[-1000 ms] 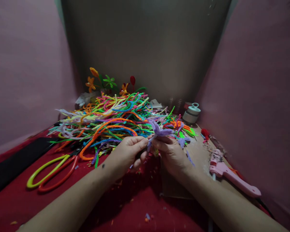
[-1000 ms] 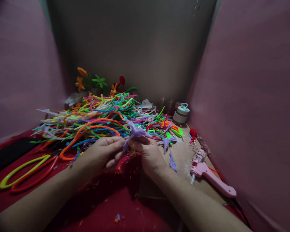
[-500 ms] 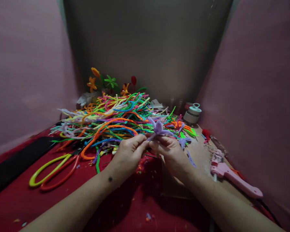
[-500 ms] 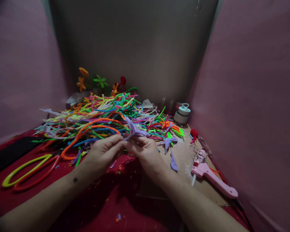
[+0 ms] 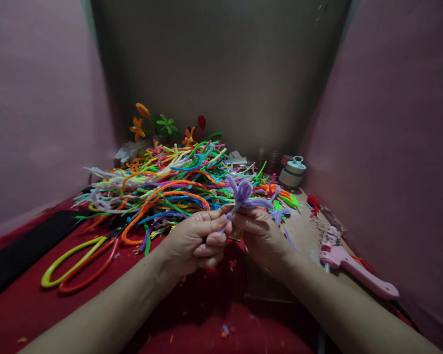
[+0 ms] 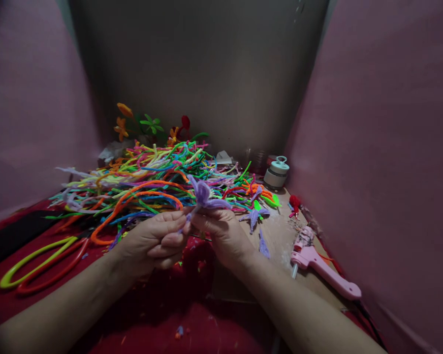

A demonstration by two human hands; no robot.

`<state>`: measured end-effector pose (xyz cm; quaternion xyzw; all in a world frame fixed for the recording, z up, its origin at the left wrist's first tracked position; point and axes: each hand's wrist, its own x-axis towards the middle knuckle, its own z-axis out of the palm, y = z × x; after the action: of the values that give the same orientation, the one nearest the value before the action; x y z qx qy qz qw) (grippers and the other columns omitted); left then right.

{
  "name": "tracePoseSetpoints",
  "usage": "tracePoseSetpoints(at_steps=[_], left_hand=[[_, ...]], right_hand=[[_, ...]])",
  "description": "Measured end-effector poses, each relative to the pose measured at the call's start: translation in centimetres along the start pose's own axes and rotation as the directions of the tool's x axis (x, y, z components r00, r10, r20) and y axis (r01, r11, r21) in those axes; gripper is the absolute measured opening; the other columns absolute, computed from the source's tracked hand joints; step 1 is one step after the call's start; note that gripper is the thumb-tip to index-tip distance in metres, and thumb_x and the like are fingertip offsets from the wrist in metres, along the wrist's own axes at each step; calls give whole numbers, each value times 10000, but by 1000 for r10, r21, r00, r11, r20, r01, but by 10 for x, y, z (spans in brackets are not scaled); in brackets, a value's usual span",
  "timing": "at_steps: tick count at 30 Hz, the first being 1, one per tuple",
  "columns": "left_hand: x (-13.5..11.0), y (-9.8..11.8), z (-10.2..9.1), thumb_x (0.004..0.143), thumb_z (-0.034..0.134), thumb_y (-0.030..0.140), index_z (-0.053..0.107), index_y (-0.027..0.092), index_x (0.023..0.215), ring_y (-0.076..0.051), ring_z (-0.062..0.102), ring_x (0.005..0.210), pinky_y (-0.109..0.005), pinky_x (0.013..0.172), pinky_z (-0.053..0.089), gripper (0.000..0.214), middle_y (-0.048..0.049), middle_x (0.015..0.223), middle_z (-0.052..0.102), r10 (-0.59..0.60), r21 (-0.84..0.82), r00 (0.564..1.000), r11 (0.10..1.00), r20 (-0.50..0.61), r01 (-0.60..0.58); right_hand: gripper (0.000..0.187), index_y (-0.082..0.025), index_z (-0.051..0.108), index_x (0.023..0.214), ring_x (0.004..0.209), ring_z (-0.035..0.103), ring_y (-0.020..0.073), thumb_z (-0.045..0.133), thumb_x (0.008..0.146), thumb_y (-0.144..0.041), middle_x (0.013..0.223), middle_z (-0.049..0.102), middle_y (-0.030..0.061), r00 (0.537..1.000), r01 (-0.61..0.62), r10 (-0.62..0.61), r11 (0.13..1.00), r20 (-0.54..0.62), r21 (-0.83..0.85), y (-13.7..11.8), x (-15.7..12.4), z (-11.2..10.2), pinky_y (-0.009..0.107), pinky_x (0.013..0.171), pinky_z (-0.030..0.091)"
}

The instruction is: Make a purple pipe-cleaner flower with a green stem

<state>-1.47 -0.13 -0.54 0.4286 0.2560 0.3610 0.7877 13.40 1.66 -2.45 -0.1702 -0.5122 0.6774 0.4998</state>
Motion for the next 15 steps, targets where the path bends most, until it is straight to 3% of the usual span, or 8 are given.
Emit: tracePoseSetpoints(at_steps=[3,5,6,8,10,11,13,15], left_hand=[[0,1,4,830,475,333,507,177,729,-19,108,315,-157,315,147,188,101,458,300,5,140,999,990,-41,0],[0,-2,6,839,449,360,488,173,673,-32,191,330,-166,339,165,253,80,463,330,156,435,976,897,-149,-77],[0,-4,7,836,455,357,486,173,661,-42,250,353,-172,359,193,257,67,475,357,284,614,942,780,-179,-118],[0,-9,5,820,486,323,508,173,684,-71,375,437,-192,432,279,204,39,531,435,540,890,834,428,-113,-156],[2,-14,1,824,477,276,541,171,756,-100,463,537,-217,531,343,140,10,622,513,658,982,752,122,26,-141],[2,-16,-1,838,450,259,549,168,780,-108,485,570,-223,563,356,146,-1,657,537,675,990,734,42,69,-132],[4,-16,-5,864,402,239,557,169,794,-103,494,587,-214,579,364,185,-3,682,553,681,990,727,16,90,-138],[4,-14,-5,866,400,239,562,174,775,-88,463,561,-192,552,354,197,18,649,530,678,985,733,83,57,-153]], right_hand=[[113,-166,652,632,611,490,114,607,735,-167,612,581,-6,1000,-7,7,1000,-18,9,-1,-1,0,255,648,382],[73,-170,663,671,605,482,110,615,722,-150,627,581,-10,999,6,-5,1000,-54,27,0,0,0,254,643,382],[61,-175,671,703,603,480,108,620,719,-145,637,582,-13,997,8,-5,999,-73,37,1,0,-1,254,641,384],[80,-186,685,761,602,484,107,630,718,-148,658,590,-15,994,10,-5,999,-107,39,3,0,-2,259,651,395],[90,-193,693,784,618,500,113,636,723,-158,679,606,-11,991,19,-18,1000,-134,6,4,0,-2,275,690,411],[98,-199,696,791,635,513,118,642,721,-159,689,614,-10,990,29,-31,999,-141,-14,5,0,-2,284,713,417],[116,-211,701,806,686,534,128,654,713,-158,712,629,-9,989,49,-57,997,-138,-55,5,-1,-1,288,751,421],[134,-223,700,815,721,540,126,675,699,-160,732,633,-16,991,51,-61,995,-123,-86,3,-2,0,272,752,423]])
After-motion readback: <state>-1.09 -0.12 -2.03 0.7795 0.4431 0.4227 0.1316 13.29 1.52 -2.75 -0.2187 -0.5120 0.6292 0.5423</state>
